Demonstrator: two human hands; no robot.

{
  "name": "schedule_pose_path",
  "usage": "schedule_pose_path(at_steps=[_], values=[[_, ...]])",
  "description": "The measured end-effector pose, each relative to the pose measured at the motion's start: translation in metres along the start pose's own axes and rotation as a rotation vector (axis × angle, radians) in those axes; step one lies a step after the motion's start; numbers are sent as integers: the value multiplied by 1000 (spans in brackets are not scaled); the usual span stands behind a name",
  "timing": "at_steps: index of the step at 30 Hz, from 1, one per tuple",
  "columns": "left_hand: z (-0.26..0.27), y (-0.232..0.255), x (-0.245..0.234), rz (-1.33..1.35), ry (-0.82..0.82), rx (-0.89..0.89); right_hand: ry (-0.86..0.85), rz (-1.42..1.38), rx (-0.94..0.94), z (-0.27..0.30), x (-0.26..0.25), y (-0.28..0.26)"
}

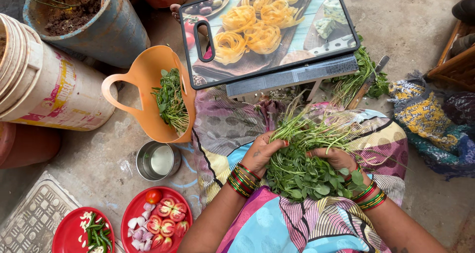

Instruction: The person trims the roots off a bunch of green leafy herbs using a knife and then picks through the bundle by hand to separate the leaves and stems from the roots.

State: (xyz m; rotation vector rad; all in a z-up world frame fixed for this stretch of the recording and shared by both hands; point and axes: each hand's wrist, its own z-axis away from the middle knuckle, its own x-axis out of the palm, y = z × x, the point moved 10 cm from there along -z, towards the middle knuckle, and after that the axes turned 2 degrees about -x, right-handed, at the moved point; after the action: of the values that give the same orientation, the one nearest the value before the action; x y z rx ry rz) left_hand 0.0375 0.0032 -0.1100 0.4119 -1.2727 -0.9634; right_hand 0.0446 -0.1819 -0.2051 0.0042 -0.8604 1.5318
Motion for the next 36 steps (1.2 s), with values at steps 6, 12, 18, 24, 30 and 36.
schedule_pose_path(at_steps=[6,12,18,24,30,36], values=[[1,3,-6,102,55,20,-53,-90,-120,6,9,-14],[0,-2,-8,207,99,-27,-65,-92,-111,-2,-3,-9],[-3,-14,-17,228,122,-24,-50,-95,-122,2,0,-11],[-1,2,-9,-115,74,125,-63,-142,-116,9,12,-15],[5,3,11,-65,75,8,-47,-51,-119,18,26,-23],[-6,-13,-16,-114,175,57,-157,-27,-221,40,67,-48]])
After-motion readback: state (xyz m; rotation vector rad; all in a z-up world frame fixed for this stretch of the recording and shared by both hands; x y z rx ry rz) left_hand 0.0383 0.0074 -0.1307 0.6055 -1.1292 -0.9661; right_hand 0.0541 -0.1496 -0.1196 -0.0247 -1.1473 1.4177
